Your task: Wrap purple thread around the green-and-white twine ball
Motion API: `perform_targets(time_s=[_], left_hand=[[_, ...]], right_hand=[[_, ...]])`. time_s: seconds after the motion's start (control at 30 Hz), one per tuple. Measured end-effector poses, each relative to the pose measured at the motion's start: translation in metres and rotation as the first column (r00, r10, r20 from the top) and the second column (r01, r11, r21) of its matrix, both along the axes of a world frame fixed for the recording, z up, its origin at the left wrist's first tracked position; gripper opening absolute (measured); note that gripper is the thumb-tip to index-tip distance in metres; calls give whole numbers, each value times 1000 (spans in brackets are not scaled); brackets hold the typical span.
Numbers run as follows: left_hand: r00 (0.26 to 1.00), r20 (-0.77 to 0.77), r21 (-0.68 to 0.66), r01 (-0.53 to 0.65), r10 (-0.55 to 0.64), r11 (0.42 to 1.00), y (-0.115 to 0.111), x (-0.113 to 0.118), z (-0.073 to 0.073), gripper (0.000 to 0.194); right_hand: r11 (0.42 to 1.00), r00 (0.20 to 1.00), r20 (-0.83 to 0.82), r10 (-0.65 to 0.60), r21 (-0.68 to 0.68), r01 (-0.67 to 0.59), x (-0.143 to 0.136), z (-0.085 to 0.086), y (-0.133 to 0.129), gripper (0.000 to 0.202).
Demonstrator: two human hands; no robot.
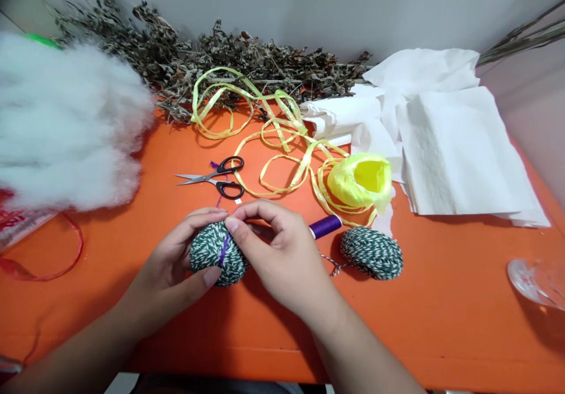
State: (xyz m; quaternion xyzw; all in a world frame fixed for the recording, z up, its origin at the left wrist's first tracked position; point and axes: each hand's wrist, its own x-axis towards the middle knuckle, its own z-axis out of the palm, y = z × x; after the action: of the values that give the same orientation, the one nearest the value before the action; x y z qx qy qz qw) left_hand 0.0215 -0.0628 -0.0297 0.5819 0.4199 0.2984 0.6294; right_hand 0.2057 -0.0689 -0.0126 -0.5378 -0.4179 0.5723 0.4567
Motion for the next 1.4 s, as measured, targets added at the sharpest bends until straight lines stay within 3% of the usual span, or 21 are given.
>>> perform_targets(time_s=[0.33,0.57,0.7,0.9,1.2,1.4], left_hand=[[1000,29,-54,-10,12,998,-1,-1,2,46],[996,87,-134,-6,18,991,-1,-1,3,51],[987,138,-202,-49,78,978,-1,0,4,53],[983,169,-279,-29,79,960,-1,2,2,53],[985,154,-298,-26,74,954,-1,2,-1,55],[988,151,-208,-6,38,978,-2,-1,-4,52]], right_hand=[[1000,998,67,3,27,-5,0,-1,-1,20],[999,997,-78,17,-38,-20,1,-1,-1,20],[999,994,-104,-27,-32,23,0,-2,0,18],[994,994,-46,-100,30,101,-3,-5,1,13],[994,994,43,-99,58,96,-5,-8,-2,14],[994,994,29,-102,52,101,-5,-7,-2,15]])
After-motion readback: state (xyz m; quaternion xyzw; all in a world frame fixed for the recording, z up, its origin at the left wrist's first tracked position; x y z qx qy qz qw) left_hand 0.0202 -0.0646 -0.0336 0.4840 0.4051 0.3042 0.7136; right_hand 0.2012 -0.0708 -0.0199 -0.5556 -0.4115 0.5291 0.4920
